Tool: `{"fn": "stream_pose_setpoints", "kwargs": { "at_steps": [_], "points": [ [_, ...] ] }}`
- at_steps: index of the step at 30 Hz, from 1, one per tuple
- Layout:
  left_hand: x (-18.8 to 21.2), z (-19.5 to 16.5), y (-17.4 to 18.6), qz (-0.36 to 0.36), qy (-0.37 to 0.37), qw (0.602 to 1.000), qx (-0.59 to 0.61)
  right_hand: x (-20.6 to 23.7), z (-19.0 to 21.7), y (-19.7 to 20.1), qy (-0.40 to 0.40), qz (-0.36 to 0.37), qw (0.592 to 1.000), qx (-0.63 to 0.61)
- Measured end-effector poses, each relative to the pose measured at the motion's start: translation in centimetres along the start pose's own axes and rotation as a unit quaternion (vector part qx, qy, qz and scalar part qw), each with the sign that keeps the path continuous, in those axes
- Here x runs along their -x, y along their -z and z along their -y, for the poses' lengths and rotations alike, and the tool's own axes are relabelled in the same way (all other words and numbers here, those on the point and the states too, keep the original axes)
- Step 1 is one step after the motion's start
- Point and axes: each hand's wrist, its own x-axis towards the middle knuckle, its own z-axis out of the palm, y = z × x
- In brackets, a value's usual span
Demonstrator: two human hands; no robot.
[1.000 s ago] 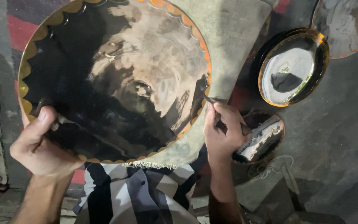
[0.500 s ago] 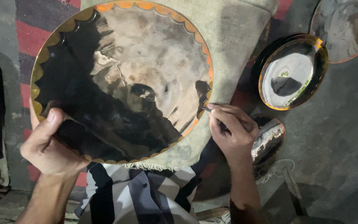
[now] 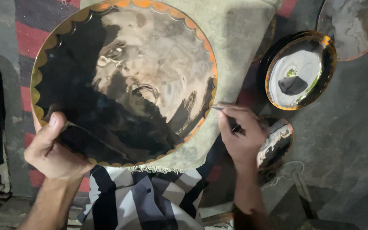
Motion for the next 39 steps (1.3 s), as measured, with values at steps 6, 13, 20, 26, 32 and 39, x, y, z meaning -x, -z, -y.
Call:
{"fn": "stream_pose_setpoints", "kwargs": {
  "at_steps": [6,13,20,26,32,39],
  "points": [
    [0.7,0.3,0.0,-0.014,0.004,1.0,0.009,4.3,-0.2,-3.3,-0.169,-0.115,0.978,-0.049],
    [0.8,0.1,-0.9,-0.001,0.002,1.0,0.019,5.5,-1.0,-5.1,-0.137,-0.17,0.976,-0.014],
    [0.8,0.0,-1.2,0.007,-0.006,1.0,-0.009,4.4,-0.2,-4.6,-0.062,-0.152,0.982,0.095],
    [0.6,-0.1,-2.3,-0.015,-0.009,1.0,0.014,2.5,0.8,-3.0,0.026,-0.093,0.99,0.105],
    [0.6,0.0,-1.9,-0.02,-0.011,1.0,0.016,1.0,1.2,-1.1,0.063,-0.001,0.995,0.073],
    [0.7,0.2,-1.4,0.008,-0.009,1.0,0.027,0.2,1.0,0.2,0.07,0.061,0.995,0.04]
  ]
}}
